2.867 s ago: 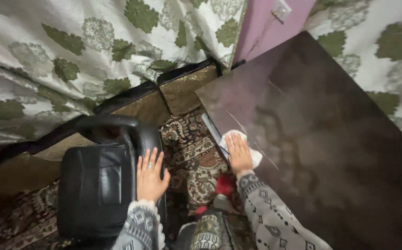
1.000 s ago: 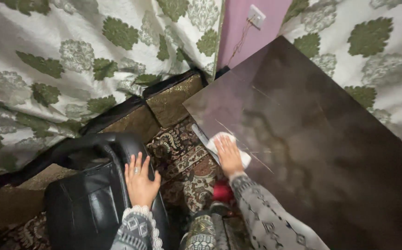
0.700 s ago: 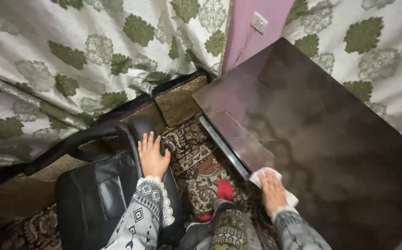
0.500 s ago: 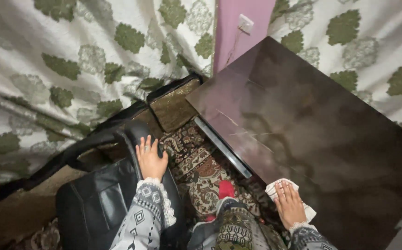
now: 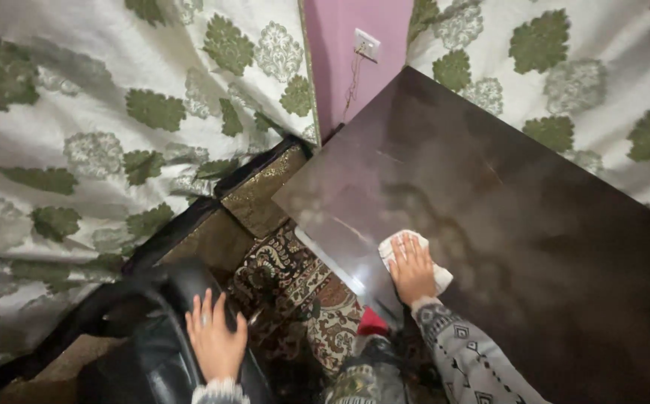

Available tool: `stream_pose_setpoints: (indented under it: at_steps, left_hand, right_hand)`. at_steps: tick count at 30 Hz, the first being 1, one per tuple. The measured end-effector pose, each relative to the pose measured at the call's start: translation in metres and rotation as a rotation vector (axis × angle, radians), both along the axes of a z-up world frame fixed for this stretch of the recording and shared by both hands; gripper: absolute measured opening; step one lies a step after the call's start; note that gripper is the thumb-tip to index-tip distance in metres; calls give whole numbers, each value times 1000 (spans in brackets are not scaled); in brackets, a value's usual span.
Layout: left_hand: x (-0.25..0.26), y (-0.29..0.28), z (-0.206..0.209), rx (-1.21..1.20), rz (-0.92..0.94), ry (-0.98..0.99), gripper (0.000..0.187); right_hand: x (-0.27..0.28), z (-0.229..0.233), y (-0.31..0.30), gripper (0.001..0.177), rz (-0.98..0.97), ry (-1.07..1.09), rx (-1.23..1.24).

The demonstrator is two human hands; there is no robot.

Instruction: Wiping a dark wooden table with a cloth and cleaning the drawer area.

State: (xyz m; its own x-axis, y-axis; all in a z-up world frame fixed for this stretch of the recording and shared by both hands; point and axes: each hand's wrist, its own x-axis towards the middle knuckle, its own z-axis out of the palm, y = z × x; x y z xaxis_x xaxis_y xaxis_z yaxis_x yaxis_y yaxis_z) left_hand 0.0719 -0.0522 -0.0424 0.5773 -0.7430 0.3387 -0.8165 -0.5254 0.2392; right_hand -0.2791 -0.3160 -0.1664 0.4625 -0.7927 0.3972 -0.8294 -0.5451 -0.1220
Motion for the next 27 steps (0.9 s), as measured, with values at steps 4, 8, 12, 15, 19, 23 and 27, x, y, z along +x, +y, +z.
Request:
stream_pose_setpoints:
  at_steps: [4,8,12,15,19,23,27]
  left_hand:
    - [1,17,-15,25,26,40,57]
    - [18,45,-61,90,65,6,62]
    - [47,72,-102,-24,52,-52,66]
    - [63,87,-115,155,130,19,58]
    - [46,76,-118,396,177,-77,55]
    - [34,36,-111,580,-191,-300,52]
    - [11,-100,-68,699,-310,92,75]
  right_hand:
    - [43,7,-75,58,91,35,29]
    - [77,-6,-171,56,136,62,-40]
    - [108,-9,-231,57,157,33,-139]
    - [155,11,-214,52,265,29,-42]
    - [196,26,-135,46,396,32,70]
    - [188,44,-48,57,518,-143,93]
    - [127,12,-51,57,413,-166,335]
